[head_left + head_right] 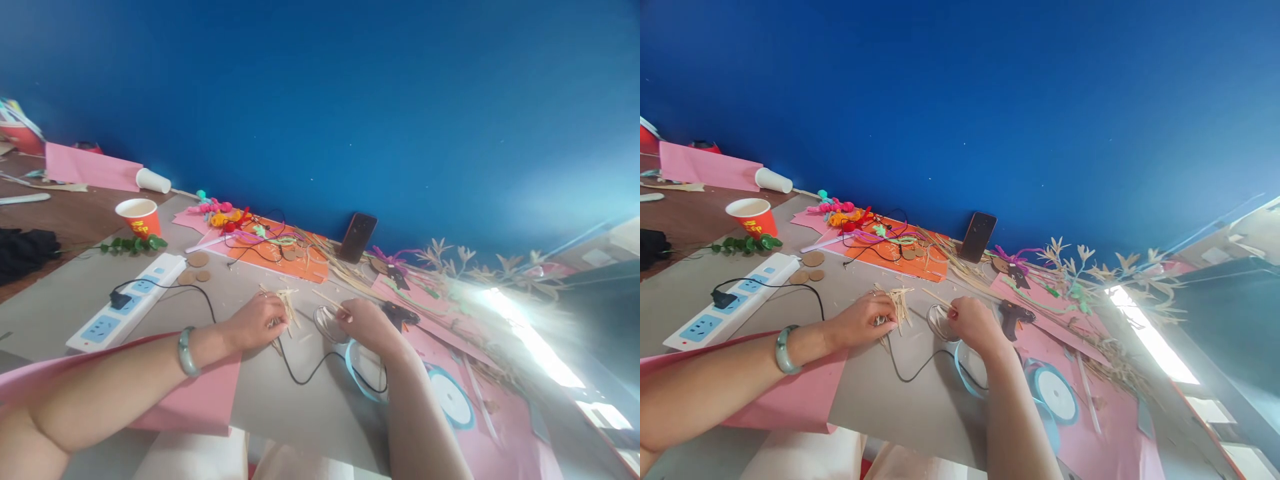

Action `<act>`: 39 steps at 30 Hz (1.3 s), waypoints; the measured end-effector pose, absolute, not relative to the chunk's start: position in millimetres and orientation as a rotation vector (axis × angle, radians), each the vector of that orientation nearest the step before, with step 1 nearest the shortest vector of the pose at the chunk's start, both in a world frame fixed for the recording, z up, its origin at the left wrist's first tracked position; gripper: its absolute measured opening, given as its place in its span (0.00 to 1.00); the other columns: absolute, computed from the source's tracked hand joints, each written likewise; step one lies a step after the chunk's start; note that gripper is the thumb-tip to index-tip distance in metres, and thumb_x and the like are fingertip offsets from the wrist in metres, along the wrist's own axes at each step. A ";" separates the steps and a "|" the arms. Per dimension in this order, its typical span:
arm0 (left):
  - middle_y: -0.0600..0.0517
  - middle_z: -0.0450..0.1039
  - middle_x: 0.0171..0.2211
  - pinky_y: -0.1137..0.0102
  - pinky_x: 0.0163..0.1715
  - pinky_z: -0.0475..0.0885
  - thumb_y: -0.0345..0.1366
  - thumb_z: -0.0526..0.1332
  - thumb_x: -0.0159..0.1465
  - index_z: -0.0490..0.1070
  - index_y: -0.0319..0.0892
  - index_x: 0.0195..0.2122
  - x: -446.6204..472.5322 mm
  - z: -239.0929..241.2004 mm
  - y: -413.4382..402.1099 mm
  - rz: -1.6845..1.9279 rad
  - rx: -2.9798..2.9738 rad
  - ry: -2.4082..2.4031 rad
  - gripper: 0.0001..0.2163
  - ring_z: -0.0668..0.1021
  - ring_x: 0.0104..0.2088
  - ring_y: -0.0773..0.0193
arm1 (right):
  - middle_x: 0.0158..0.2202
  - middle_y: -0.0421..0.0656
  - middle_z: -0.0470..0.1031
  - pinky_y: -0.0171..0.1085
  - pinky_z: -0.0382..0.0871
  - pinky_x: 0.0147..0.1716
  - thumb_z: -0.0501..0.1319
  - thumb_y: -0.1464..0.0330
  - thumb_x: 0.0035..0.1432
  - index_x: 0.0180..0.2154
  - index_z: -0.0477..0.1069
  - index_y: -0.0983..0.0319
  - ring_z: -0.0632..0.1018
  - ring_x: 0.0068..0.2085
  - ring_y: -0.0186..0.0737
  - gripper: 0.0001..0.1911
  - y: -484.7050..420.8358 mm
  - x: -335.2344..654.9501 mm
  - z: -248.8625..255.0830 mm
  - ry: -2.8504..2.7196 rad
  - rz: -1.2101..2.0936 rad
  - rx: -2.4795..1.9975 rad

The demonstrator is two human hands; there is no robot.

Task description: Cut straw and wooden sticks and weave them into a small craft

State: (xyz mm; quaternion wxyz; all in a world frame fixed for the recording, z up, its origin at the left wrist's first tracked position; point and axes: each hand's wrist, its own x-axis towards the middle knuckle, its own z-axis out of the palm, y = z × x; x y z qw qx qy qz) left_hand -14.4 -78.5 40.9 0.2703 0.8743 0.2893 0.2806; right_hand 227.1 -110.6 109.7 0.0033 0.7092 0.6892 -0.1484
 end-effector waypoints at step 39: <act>0.50 0.72 0.35 0.66 0.40 0.65 0.27 0.57 0.54 0.71 0.43 0.34 -17.0 30.2 -62.7 0.775 2.240 1.152 0.08 0.73 0.39 0.59 | 0.31 0.46 0.76 0.34 0.52 0.26 0.52 0.69 0.57 0.33 0.72 0.62 0.74 0.31 0.39 0.09 -106.9 167.4 78.6 2.169 -0.372 2.060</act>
